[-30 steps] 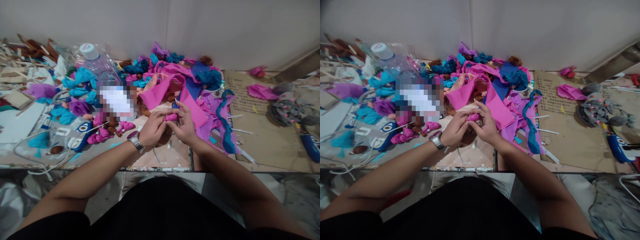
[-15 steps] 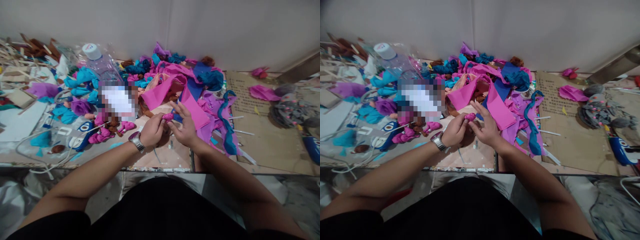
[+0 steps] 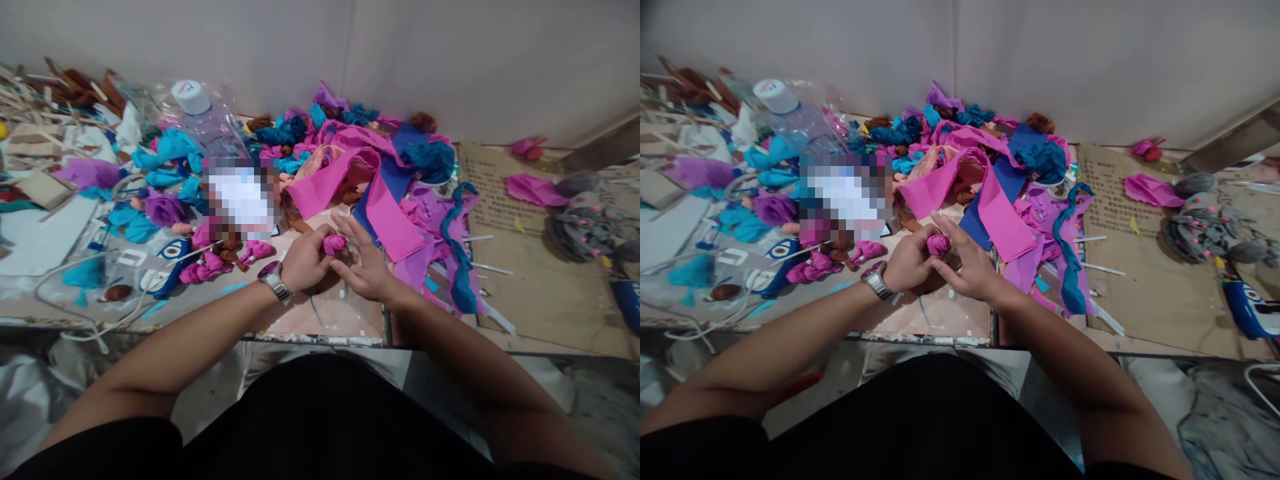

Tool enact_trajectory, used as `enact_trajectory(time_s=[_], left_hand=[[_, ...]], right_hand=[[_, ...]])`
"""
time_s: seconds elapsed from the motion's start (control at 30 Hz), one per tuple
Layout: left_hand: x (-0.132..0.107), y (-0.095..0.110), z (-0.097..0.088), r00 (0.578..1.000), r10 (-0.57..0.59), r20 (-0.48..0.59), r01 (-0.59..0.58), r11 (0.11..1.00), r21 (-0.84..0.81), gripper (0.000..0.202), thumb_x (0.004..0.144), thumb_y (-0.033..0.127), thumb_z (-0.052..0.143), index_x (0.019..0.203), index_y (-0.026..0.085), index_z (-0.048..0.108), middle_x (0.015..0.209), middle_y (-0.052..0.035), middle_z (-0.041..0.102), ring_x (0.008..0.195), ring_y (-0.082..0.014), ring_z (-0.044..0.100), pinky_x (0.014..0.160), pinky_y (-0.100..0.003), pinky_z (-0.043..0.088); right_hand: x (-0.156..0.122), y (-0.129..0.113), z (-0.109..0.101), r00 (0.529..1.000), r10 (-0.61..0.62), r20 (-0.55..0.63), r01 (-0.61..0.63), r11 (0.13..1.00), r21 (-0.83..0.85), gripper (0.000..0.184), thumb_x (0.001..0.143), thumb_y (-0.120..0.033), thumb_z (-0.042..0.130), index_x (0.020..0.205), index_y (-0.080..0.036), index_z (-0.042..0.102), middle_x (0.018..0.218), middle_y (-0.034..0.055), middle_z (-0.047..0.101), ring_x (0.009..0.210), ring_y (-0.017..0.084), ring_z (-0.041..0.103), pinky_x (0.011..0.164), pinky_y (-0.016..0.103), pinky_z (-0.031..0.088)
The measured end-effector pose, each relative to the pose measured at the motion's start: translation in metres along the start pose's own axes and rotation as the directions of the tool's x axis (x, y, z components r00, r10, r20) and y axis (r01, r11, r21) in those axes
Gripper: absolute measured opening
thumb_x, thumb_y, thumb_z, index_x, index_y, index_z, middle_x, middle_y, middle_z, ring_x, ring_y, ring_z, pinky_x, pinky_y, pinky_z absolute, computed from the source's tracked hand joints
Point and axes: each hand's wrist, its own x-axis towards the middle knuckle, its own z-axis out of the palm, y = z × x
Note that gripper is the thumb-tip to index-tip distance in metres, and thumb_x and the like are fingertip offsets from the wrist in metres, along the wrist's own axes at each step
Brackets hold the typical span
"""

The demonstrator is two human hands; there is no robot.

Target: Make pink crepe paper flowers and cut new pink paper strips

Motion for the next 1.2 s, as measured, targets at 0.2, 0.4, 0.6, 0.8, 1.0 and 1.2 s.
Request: enact_trajectory(time_s=[0.2,0.4,0.6,0.8,1.0,1.2], left_hand=[[0.000,-0.004,0.002,0.998,0.054,-0.026,-0.052,0.996,0.069,0.022,0.095,0.036,0.054,0.101,0.020,0.067,0.090,-0.0098,0.075,0.078,-0.0255,0.067,0.076,-0.039,0.051],[0.002,-0.003,0.001,0.990,0.119,0.071,-0.128,0.982,0.141,0.015,0.089,0.032,0.053,0.085,0.021,0.064,0.078,-0.0086,0.071,0.074,-0.0268,0.064,0.079,-0.045,0.049],[0.001,-0.004,0.004,0.992,0.111,0.054,-0.116,0.986,0.117,0.029,0.087,0.027,0.050,0.106,0.017,0.069,0.104,-0.0143,0.078,0.097,-0.0317,0.071,0.090,-0.050,0.050],[0.002,0.001,0.000,0.993,0.116,0.010,-0.116,0.992,0.054,0.041,0.097,0.032,0.054,0.134,0.017,0.060,0.128,-0.0138,0.075,0.112,-0.0311,0.069,0.100,-0.049,0.050],[0.004,0.002,-0.005,0.983,0.180,-0.038,-0.173,0.973,0.155,0.037,0.103,0.033,0.052,0.134,0.016,0.061,0.130,-0.0163,0.073,0.120,-0.0320,0.067,0.103,-0.049,0.047],[0.004,-0.001,-0.002,0.979,0.199,0.043,-0.204,0.958,0.201,0.027,0.109,0.035,0.044,0.111,0.019,0.065,0.102,-0.0122,0.074,0.102,-0.0293,0.069,0.092,-0.046,0.046]], right_hand=[[0.002,-0.004,-0.001,0.995,0.034,0.095,-0.030,0.999,-0.037,0.094,0.105,-0.036,0.068,0.177,-0.040,0.008,0.180,0.0066,0.036,0.165,0.028,0.041,0.134,0.055,0.043],[0.003,-0.001,-0.002,0.997,0.034,0.072,-0.030,0.998,-0.057,0.079,0.108,-0.037,0.061,0.176,-0.036,0.020,0.175,0.0071,0.046,0.164,0.027,0.042,0.134,0.055,0.042],[0.001,0.010,-0.002,0.997,-0.005,-0.083,-0.004,0.994,-0.109,0.070,0.105,-0.039,0.068,0.168,-0.039,0.037,0.156,0.0086,0.066,0.143,0.031,0.063,0.120,0.059,0.054],[-0.004,0.020,0.002,0.975,0.091,-0.204,-0.097,0.995,-0.019,0.064,0.103,-0.043,0.072,0.160,-0.038,0.045,0.132,0.0074,0.077,0.124,0.029,0.072,0.115,0.056,0.058],[0.000,0.021,0.002,0.931,0.189,-0.313,-0.144,0.976,0.161,0.064,0.103,-0.042,0.073,0.160,-0.037,0.044,0.131,0.0058,0.077,0.125,0.024,0.074,0.116,0.048,0.058],[-0.002,0.023,-0.001,0.953,0.210,-0.220,-0.178,0.971,0.158,0.073,0.102,-0.051,0.072,0.165,-0.035,0.040,0.134,0.0090,0.077,0.125,0.027,0.074,0.112,0.050,0.061]])
